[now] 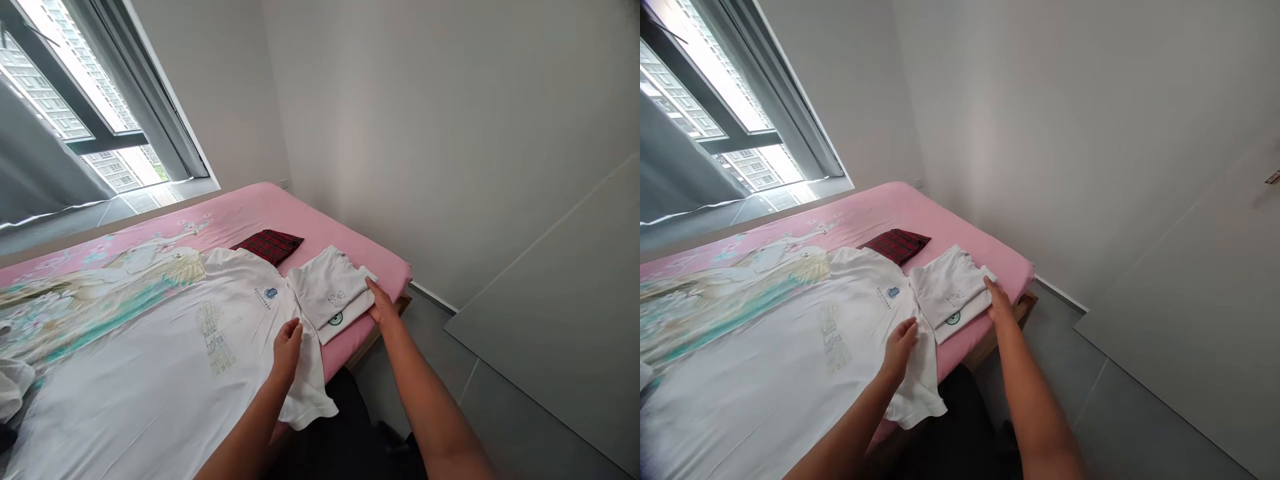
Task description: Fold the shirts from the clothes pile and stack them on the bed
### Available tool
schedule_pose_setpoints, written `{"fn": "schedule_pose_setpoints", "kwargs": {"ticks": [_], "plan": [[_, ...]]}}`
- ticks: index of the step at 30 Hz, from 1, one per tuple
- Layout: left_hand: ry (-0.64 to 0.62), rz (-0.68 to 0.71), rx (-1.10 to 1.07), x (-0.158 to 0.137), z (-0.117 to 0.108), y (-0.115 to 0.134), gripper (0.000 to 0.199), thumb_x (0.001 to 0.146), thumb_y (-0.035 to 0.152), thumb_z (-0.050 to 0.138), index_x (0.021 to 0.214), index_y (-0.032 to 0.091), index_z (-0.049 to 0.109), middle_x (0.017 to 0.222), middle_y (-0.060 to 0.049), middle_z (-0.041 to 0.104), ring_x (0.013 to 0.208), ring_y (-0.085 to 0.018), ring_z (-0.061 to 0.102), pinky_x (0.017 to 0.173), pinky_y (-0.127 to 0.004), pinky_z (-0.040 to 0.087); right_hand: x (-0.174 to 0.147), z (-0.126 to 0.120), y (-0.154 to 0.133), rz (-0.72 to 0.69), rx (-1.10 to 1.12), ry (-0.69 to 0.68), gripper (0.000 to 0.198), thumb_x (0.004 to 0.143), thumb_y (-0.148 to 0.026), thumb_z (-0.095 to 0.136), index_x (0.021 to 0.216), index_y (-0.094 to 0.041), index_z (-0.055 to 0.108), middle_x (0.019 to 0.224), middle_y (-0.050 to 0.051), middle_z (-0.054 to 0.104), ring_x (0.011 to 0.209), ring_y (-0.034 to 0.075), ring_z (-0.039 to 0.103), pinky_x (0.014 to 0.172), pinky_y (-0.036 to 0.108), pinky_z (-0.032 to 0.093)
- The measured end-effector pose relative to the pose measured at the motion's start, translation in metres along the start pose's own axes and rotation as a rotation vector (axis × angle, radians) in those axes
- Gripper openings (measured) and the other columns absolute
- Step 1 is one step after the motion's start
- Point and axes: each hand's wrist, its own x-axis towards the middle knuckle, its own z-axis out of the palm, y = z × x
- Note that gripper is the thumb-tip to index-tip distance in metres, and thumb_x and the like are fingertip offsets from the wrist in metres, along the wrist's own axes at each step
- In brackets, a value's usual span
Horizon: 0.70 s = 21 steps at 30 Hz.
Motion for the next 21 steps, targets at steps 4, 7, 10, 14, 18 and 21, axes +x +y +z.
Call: {"fn": "schedule_pose_setpoints", "kwargs": {"ticks": [4, 7, 10, 14, 18, 21], "plan": [[0.128, 0.271, 0.227, 0.0, -0.023, -0.035, 0.036, 0.078, 0.04, 0.055, 0.104, 0.017, 0.06, 0.106, -0.009, 0.062, 0.101, -0.021, 0.058, 0.095, -0.04, 0.042, 0.022, -0.013, -0.024, 0.223, -0.132, -0.206, 0.051, 0.063, -0.041, 0.075, 0.103, -0.014, 0.059, 0.091, 0.011, 0.07, 0.085, 0.025, 0.066, 0.074, 0.038, 0.056], [0.141, 0.426, 0.279, -0.001, -0.03, -0.055, 0.029, 0.08, 0.036, 0.052, 0.101, 0.018, 0.06, 0.104, -0.008, 0.062, 0.101, -0.021, 0.057, 0.095, -0.041, 0.043, 0.031, -0.019, -0.037, 0.292, -0.214, -0.402, 0.046, 0.065, -0.04, 0.074, 0.101, -0.014, 0.061, 0.09, 0.011, 0.07, 0.083, 0.023, 0.066, 0.076, 0.036, 0.054], [0.144, 0.544, 0.362, 0.0, -0.028, -0.062, 0.024, 0.081, 0.031, 0.053, 0.099, 0.019, 0.059, 0.104, -0.008, 0.06, 0.102, -0.021, 0.056, 0.096, -0.042, 0.043, 0.033, -0.017, -0.039, 0.204, -0.325, -0.408, 0.046, 0.063, -0.036, 0.075, 0.102, -0.015, 0.062, 0.092, 0.009, 0.07, 0.08, 0.021, 0.065, 0.073, 0.034, 0.054], [0.144, 0.616, 0.432, 0.001, -0.024, -0.061, 0.02, 0.081, 0.026, 0.052, 0.098, 0.019, 0.059, 0.103, -0.008, 0.06, 0.102, -0.021, 0.056, 0.096, -0.042, 0.044, 0.034, -0.007, -0.035, 0.049, -0.38, -0.309, 0.052, 0.056, -0.031, 0.078, 0.103, -0.015, 0.061, 0.092, 0.006, 0.07, 0.073, 0.019, 0.064, 0.066, 0.031, 0.053], [0.155, 0.646, 0.447, 0.0, -0.024, -0.064, 0.017, 0.081, 0.022, 0.05, 0.095, 0.02, 0.06, 0.102, -0.008, 0.061, 0.101, -0.021, 0.057, 0.094, -0.041, 0.045, 0.042, -0.003, -0.048, -0.055, -0.402, -0.299, 0.055, 0.054, -0.032, 0.079, 0.104, -0.015, 0.062, 0.093, 0.006, 0.069, 0.069, 0.018, 0.062, 0.062, 0.029, 0.051], [0.16, 0.654, 0.443, -0.001, -0.024, -0.066, 0.017, 0.081, 0.02, 0.048, 0.093, 0.02, 0.06, 0.1, -0.008, 0.061, 0.099, -0.021, 0.057, 0.092, -0.041, 0.046, 0.054, -0.014, -0.066, -0.104, -0.468, -0.248, 0.057, 0.053, -0.032, 0.079, 0.104, -0.014, 0.062, 0.093, 0.007, 0.069, 0.07, 0.018, 0.062, 0.063, 0.03, 0.05]]}}
